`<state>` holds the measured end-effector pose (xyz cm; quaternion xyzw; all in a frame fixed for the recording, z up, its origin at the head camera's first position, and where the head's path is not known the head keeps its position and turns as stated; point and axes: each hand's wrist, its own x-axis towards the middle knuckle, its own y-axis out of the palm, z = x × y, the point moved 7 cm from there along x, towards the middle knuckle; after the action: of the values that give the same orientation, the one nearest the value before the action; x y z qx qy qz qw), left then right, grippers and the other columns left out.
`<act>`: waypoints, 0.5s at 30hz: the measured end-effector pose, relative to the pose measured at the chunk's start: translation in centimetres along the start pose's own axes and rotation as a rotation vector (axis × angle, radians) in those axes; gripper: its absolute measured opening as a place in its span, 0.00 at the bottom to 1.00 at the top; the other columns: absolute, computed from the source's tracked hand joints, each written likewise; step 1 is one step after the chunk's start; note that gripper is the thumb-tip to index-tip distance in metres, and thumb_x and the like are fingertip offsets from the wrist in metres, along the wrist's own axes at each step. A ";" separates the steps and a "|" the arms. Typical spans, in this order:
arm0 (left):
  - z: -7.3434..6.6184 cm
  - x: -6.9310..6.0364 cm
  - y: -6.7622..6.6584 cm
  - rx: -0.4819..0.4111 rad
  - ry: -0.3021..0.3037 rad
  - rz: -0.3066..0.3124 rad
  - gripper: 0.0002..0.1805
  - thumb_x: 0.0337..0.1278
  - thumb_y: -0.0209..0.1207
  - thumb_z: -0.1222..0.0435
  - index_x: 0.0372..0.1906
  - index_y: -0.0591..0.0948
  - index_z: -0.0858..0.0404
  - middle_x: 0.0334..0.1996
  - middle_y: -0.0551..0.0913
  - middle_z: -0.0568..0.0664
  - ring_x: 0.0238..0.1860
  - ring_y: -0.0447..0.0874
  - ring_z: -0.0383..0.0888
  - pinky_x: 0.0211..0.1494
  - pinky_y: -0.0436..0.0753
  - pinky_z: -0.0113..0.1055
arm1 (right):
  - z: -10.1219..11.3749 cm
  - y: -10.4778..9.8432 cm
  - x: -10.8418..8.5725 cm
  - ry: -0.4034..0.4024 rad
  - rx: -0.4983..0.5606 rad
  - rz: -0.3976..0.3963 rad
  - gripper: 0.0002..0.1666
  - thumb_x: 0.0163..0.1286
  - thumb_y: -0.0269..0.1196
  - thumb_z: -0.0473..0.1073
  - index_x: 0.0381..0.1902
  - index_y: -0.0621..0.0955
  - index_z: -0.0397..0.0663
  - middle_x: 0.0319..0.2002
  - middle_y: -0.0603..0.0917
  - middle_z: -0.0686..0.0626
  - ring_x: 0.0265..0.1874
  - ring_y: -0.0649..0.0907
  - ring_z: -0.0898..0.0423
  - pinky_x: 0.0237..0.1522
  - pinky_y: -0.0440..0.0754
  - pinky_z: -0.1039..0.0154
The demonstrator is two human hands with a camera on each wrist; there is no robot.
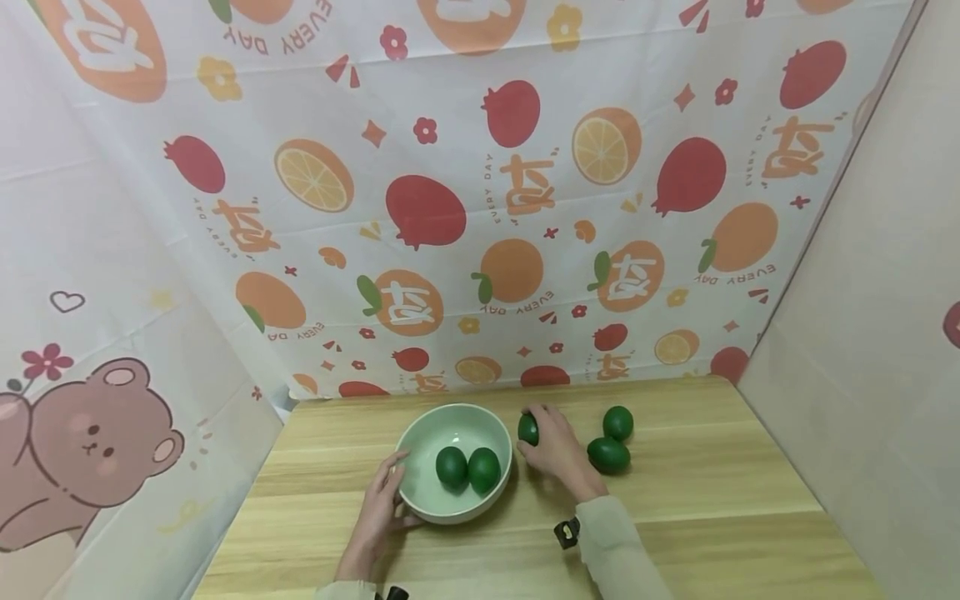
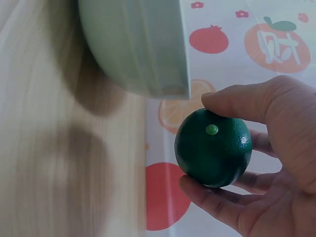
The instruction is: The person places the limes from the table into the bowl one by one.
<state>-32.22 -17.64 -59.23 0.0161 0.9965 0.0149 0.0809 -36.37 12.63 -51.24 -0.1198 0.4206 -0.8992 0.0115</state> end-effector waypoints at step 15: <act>0.1 -0.1 0.2 -0.013 0.023 0.019 0.30 0.81 0.39 0.47 0.79 0.58 0.52 0.82 0.43 0.67 0.74 0.57 0.80 0.47 0.92 0.59 | 2.5 0.1 0.9 -0.061 -0.015 0.014 0.31 0.64 0.72 0.46 0.64 0.77 0.50 0.63 0.76 0.41 0.58 0.80 0.44 0.57 0.87 0.43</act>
<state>-32.14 -17.42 -59.27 0.0247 0.9970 0.0224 0.0694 -36.72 10.59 -49.57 -0.1443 0.4274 -0.8920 0.0296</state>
